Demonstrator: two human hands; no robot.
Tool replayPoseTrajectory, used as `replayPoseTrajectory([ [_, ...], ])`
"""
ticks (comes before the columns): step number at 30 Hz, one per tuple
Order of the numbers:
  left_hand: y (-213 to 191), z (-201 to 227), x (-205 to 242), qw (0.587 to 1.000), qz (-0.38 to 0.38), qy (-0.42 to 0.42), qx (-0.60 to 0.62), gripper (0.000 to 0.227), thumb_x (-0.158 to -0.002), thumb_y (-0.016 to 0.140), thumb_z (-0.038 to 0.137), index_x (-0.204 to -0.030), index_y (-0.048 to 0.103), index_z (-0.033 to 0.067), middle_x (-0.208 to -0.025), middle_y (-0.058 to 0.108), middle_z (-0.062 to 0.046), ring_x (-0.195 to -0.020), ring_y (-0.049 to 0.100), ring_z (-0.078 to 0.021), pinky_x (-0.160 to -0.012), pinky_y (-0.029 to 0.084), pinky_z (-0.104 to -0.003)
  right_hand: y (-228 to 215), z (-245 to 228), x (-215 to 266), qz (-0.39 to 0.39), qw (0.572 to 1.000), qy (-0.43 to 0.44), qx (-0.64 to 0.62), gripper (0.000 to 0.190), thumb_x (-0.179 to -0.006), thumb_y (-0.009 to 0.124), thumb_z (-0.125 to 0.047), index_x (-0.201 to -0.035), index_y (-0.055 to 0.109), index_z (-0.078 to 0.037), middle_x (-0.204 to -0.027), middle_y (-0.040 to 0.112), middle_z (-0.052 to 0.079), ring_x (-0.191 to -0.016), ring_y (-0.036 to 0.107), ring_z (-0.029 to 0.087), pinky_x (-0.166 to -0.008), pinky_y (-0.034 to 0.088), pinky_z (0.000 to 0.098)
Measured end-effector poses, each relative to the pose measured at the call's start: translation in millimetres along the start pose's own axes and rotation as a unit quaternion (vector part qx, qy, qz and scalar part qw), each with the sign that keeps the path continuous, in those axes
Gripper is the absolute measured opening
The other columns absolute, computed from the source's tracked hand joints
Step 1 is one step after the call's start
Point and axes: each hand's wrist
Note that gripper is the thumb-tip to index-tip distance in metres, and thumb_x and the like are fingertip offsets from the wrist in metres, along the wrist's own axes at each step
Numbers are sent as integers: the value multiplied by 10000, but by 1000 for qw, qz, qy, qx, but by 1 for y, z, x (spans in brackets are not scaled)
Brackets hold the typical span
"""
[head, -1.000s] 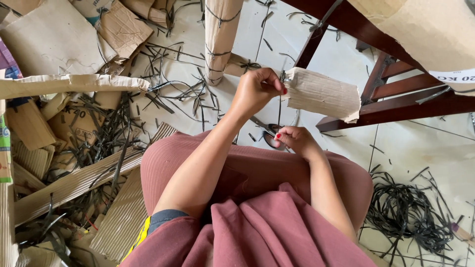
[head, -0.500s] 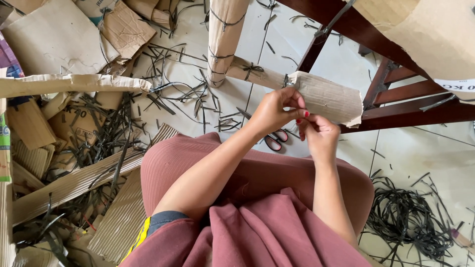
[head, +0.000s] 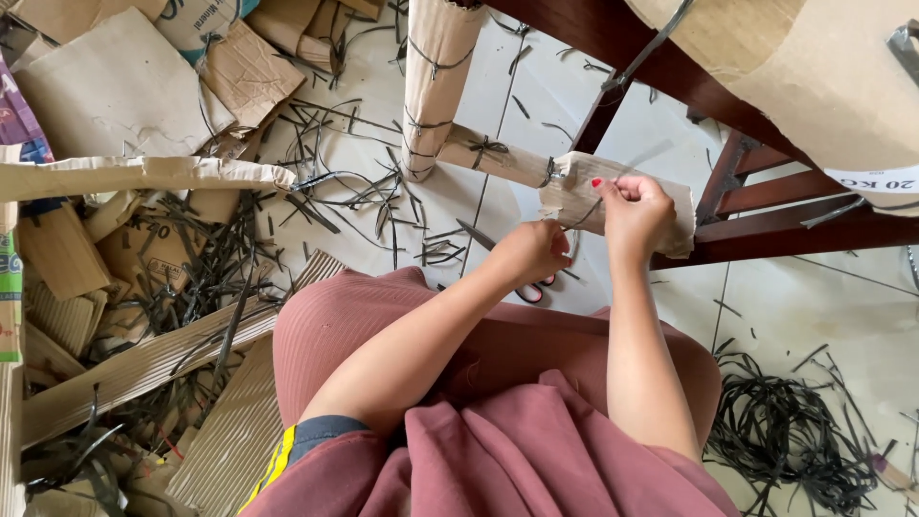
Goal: The person sits on the floor and ties black plastic ties around a cardboard roll attached to a wooden frame. They wrap the tie, pull it tight, and use scissors to trim the excess. The process is repeated for multiple sections of the roll.
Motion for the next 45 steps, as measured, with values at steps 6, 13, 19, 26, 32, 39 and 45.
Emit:
replayPoseTrajectory([
  [6, 17, -30, -13, 996, -41, -41, -70, 418, -814, 815, 395, -1018, 729, 40, -904, 766, -153, -881, 772, -310, -715, 633, -405, -6, -22, 2, 16, 997, -35, 71, 325, -756, 1008, -299, -782, 729, -133, -569, 630, -28, -544, 627, 217, -645, 528, 320],
  [13, -9, 14, 22, 990, -81, -111, -17, 481, -869, 722, 456, -1098, 703, 34, -1020, 744, -167, -982, 759, -324, -787, 618, -407, 4, 6, 24, 69, 971, -204, 105, 210, -919, 896, -428, -983, 835, -238, -859, 638, -54, -727, 725, 219, -725, 575, 310],
  [19, -22, 36, 40, 987, -17, -143, 76, 522, -864, 728, 424, -1173, 564, 35, -1057, 717, -171, -1020, 749, -320, -885, 602, -440, -40, -60, 25, -217, 938, -139, 231, 860, -853, 766, -599, -1464, 549, -34, -1243, 508, 101, -936, 700, 511, -785, 610, 654],
  [26, 2, -12, 3, 986, 9, -92, 136, 748, -843, 757, 386, -1357, 412, -35, -1065, 746, -175, -999, 752, -353, -820, 613, -455, -34, -18, -15, -319, 913, -122, 222, 879, -776, 861, -520, -1513, 558, -152, -1268, 553, 25, -1062, 697, 389, -893, 588, 541],
  [32, 25, -36, -23, 966, -17, -56, 253, 606, -881, 702, 260, -1432, 540, 66, -1168, 755, -142, -983, 770, -239, -765, 644, -353, -32, 13, -7, -214, 973, -82, -3, 922, -701, 1001, -387, -1457, 543, -125, -898, 508, -7, -562, 570, 149, -589, 489, 262],
  [39, 22, -22, -21, 922, -35, -65, 381, 468, -1013, 645, 345, -1351, 614, 23, -1121, 776, -122, -1123, 723, -259, -943, 576, -467, -12, 35, 12, 1, 964, -267, -9, 461, -771, 985, -448, -983, 763, -104, -930, 655, -23, -554, 638, 177, -528, 513, 266],
  [45, 43, -36, -34, 920, -53, -74, 382, 348, -1013, 652, 265, -1268, 674, 30, -1061, 786, -98, -1052, 747, -200, -888, 591, -353, -11, 27, 27, 88, 905, -398, 122, 386, -1016, 703, -507, -1134, 817, -158, -1041, 690, 9, -925, 652, 236, -839, 526, 354],
])
Point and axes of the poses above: each hand's wrist, its own x-axis away from the middle knuckle, its own y-axis out of the palm, z = x × y
